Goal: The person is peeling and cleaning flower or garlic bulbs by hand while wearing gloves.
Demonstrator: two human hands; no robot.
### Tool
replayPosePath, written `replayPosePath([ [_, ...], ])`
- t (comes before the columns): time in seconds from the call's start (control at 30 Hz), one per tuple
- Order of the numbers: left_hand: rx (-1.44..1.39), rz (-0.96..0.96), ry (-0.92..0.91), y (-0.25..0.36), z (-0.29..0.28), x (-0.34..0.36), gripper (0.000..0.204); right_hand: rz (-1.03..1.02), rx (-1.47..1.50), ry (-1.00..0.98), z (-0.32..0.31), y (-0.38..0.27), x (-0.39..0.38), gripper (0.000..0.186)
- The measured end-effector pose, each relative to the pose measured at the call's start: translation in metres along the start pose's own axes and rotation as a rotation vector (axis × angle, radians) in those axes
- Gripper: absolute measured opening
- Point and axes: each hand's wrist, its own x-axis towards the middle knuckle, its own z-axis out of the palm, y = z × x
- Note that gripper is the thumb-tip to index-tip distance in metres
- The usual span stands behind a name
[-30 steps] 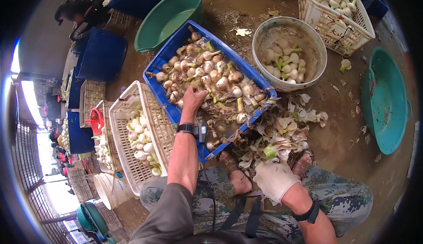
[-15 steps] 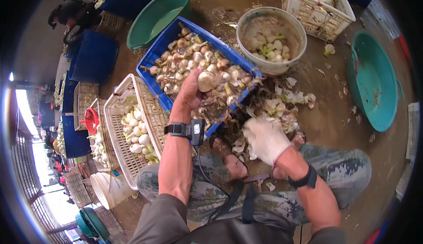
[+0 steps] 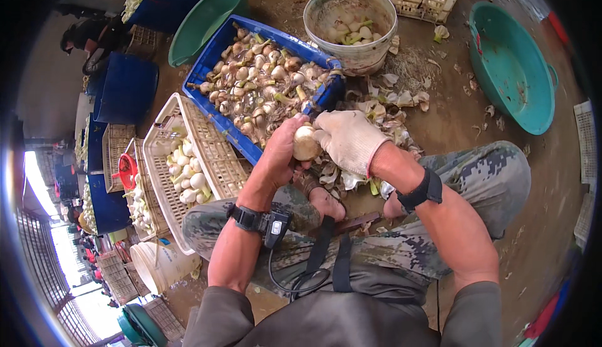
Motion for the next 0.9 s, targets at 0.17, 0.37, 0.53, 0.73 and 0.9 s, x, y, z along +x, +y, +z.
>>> replayPosePath([
  [0.17, 0.008, 0.071, 0.004, -0.027, -0.001, -0.002, 0.037, -0.064, -0.084, -0.008, 0.015, 0.001, -0.009, 0.015],
  [0.37, 0.017, 0.23, 0.01, -0.035, -0.001, -0.004, 0.035, -0.039, -0.188, 0.052, 0.03, -0.003, -0.015, 0.011],
  [0.53, 0.225, 0.414, 0.064, -0.036, -0.007, 0.006, 0.041, 0.004, -0.124, 0.142, 0.037, -0.002, -0.011, 0.011],
  [0.73, -0.001, 0.581, 0.037, -0.029, -0.004, 0.015, 0.048, 0.365, 0.449, 0.042, 0.017, -0.007, -0.008, 0.016],
  [0.9, 0.171, 0.579, 0.272, -0.036, 0.018, -0.012, 0.046, 0.236, 0.256, 0.289, 0.023, 0.006, -0.01, 0.016],
])
